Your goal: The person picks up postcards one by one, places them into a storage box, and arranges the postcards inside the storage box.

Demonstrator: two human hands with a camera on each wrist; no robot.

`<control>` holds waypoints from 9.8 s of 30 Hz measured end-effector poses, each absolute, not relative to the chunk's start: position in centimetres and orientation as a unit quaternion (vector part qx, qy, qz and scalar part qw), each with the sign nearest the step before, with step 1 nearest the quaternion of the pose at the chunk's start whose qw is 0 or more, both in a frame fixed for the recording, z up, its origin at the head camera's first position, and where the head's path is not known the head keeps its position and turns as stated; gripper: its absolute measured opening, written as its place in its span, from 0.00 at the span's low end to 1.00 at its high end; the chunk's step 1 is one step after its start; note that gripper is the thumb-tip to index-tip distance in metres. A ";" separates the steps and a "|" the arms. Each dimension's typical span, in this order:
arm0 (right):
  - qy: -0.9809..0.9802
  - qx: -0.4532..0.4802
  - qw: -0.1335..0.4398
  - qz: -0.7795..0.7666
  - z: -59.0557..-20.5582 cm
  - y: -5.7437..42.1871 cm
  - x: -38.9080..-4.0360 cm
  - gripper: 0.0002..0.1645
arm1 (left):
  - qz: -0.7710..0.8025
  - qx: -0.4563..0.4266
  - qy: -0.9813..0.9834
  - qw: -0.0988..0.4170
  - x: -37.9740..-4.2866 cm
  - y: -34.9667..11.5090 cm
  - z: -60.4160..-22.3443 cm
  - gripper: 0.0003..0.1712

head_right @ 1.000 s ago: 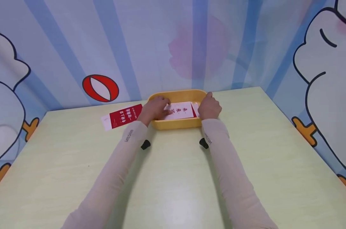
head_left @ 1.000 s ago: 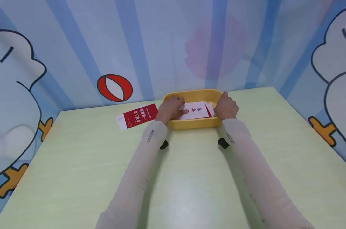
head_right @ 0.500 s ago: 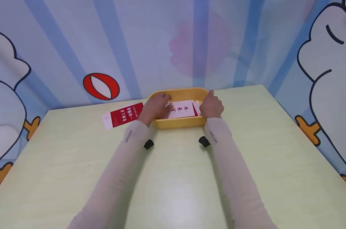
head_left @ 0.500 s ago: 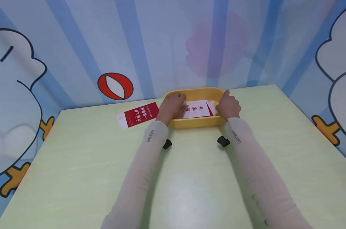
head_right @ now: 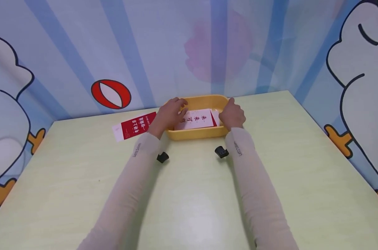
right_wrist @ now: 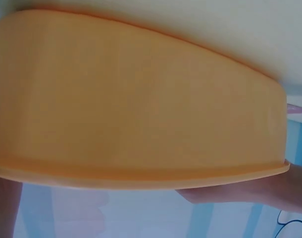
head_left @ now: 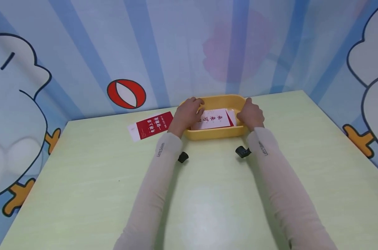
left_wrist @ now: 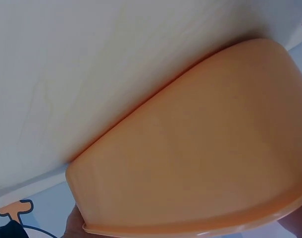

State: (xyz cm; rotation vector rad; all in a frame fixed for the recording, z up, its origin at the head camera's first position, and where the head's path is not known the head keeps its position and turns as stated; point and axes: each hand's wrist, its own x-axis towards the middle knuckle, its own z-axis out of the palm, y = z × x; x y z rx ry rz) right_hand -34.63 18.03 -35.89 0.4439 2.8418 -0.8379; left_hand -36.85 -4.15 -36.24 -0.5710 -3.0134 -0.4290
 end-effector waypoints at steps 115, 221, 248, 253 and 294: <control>0.951 0.166 0.062 -0.253 -37.9 17.7 -36.8 0.35 | -0.100 0.029 -0.990 -0.100 -36.4 -17.9 -37.9 0.41; 0.958 0.159 0.044 -0.234 -37.7 17.5 -36.3 0.32 | -0.285 0.084 -0.954 -0.022 -38.2 -19.7 -38.5 0.25; 0.957 0.162 0.056 -0.235 -37.8 17.6 -36.6 0.35 | -0.315 0.085 -0.945 0.001 -37.5 -19.8 -37.9 0.23; 0.956 0.163 0.060 -0.235 -37.9 17.7 -36.8 0.34 | -0.323 0.090 -0.942 -0.001 -37.6 -20.0 -37.9 0.22; 0.959 0.160 0.049 -0.227 -37.8 17.4 -36.5 0.34 | -0.355 0.071 -0.932 0.024 -37.4 -19.1 -36.4 0.22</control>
